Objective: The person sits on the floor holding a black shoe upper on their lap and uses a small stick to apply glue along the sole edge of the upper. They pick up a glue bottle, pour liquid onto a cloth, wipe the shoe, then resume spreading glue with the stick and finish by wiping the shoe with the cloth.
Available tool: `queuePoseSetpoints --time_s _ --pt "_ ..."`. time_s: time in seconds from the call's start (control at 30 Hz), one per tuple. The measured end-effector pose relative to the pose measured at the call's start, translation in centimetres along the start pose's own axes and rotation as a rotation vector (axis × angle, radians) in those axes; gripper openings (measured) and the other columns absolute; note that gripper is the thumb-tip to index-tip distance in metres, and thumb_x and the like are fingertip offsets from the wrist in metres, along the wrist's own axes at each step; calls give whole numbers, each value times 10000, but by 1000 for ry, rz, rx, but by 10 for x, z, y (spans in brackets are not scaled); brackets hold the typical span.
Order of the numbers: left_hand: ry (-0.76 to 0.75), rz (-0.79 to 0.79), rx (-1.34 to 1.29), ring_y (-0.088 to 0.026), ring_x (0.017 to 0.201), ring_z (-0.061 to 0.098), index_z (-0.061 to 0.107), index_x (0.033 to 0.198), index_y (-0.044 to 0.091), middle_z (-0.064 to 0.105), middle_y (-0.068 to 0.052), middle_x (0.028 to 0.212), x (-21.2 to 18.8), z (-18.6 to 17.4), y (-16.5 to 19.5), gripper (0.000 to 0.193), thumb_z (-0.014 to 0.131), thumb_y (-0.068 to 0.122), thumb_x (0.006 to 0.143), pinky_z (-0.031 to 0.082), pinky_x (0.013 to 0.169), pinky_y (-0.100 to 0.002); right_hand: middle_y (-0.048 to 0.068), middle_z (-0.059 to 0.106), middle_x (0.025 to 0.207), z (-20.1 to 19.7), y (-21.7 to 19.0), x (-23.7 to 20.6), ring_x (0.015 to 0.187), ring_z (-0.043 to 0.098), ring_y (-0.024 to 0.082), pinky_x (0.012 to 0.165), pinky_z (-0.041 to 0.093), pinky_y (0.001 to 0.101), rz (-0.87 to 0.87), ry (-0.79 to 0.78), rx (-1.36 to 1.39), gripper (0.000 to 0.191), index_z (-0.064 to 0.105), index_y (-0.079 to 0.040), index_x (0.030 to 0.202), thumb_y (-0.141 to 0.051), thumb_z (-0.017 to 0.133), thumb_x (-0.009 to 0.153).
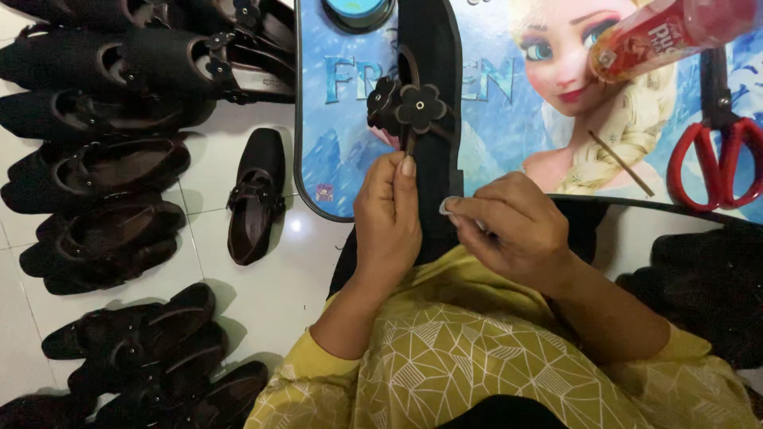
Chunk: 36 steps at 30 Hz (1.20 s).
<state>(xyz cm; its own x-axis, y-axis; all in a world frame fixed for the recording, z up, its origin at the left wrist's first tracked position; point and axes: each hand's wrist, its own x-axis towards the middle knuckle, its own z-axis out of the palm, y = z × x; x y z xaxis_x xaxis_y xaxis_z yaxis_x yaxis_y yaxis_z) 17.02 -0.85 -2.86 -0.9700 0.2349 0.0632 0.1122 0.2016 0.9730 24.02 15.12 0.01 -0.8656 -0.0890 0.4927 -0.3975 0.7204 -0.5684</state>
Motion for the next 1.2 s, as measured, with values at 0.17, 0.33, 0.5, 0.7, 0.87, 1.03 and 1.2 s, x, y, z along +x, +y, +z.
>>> queuePoseSetpoints --time_s 0.17,0.33,0.5,0.7,0.87,1.03,1.2 --pt "-36 335 188 -289 922 657 621 1094 12 656 -119 1071 -8 -11 9 196 619 208 1097 524 782 -343 86 666 951 0 26 -2 811 635 188 693 495 274 199 144 -74 186 750 -46 1126 40 793 968" --pt "-221 644 685 -238 769 683 684 1030 55 692 -61 1053 -18 -38 17 208 755 246 986 493 639 -352 98 678 1061 -14 30 -7 828 627 127 710 481 230 352 279 56 103 744 -18 1159 41 753 1076" --pt "-259 510 686 -266 707 674 693 1120 21 709 -107 1113 -19 -25 31 352 757 321 947 520 605 -375 102 649 1051 18 33 -19 878 628 135 712 511 231 175 225 89 176 722 7 1147 42 764 980" --pt "-409 142 459 -433 817 668 666 1077 -12 699 -217 982 2 -8 47 400 638 377 988 518 677 -509 87 686 1106 23 40 -28 783 617 111 690 496 240 569 364 483 154 718 -22 1147 38 700 1006" --pt "-514 99 416 -467 832 642 663 901 -1 681 -248 876 31 2 26 382 554 333 1051 490 721 -543 109 686 1100 23 30 -32 930 672 158 802 538 270 284 252 136 173 715 0 1117 66 759 964" --pt "-498 -22 356 -449 790 633 631 910 -2 667 -242 811 34 5 13 364 527 318 1049 471 676 -519 107 691 1062 -3 47 -41 847 655 124 734 528 240 346 105 227 152 734 -6 1089 74 759 962" --pt "-507 -232 96 -277 749 737 616 974 -2 704 -163 828 46 -4 7 350 519 325 1053 569 641 -382 109 682 1071 2 42 -49 740 613 96 620 472 198 434 345 187 153 730 -12 1127 80 753 1007"
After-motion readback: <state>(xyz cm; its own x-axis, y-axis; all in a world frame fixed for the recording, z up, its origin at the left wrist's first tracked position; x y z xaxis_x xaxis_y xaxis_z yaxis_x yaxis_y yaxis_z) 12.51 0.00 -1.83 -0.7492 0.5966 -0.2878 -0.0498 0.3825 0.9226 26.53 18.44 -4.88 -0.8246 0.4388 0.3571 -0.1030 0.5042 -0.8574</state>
